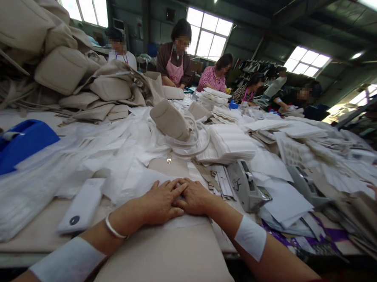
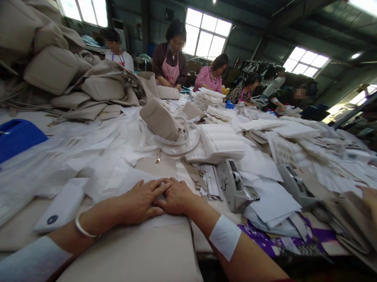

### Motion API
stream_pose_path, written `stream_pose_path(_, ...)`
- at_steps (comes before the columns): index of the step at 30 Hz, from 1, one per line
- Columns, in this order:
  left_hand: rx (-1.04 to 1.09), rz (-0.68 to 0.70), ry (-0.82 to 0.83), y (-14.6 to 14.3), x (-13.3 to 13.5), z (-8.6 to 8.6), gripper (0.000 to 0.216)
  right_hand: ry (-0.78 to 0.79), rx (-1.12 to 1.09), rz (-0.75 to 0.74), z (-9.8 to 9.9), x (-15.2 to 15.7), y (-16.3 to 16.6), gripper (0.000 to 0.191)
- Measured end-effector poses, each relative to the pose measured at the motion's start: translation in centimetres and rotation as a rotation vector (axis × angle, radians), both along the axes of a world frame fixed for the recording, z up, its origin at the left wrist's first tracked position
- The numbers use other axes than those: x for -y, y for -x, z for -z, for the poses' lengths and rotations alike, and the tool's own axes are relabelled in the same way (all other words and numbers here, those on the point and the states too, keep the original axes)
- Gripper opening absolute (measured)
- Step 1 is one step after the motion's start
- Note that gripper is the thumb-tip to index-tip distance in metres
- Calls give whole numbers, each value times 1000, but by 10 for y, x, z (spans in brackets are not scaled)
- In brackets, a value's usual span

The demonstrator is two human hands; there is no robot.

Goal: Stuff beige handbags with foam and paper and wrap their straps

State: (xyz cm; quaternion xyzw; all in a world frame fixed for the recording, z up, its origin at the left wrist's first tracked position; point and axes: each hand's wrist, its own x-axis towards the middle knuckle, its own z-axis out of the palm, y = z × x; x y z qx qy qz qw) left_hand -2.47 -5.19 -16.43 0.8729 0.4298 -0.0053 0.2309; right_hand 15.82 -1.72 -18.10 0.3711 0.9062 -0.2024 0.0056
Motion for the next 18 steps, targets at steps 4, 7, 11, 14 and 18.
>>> stream_pose_path(4,-67,-57,7,3,4,12,80,74,-73,5,7,-5,-7,74)
stream_pose_path(7,-96,-48,15,4,5,11,79,104,-113,78,16,-9,-19,78)
stream_pose_path(11,-111,-31,14,5,4,15,73,186,-121,189,24,-14,-37,80)
stream_pose_path(14,-96,-20,-3,7,2,21,71,239,-109,220,23,-15,-47,71)
stream_pose_path(18,-91,-2,-21,7,1,22,70,255,-155,236,16,-10,-55,64)
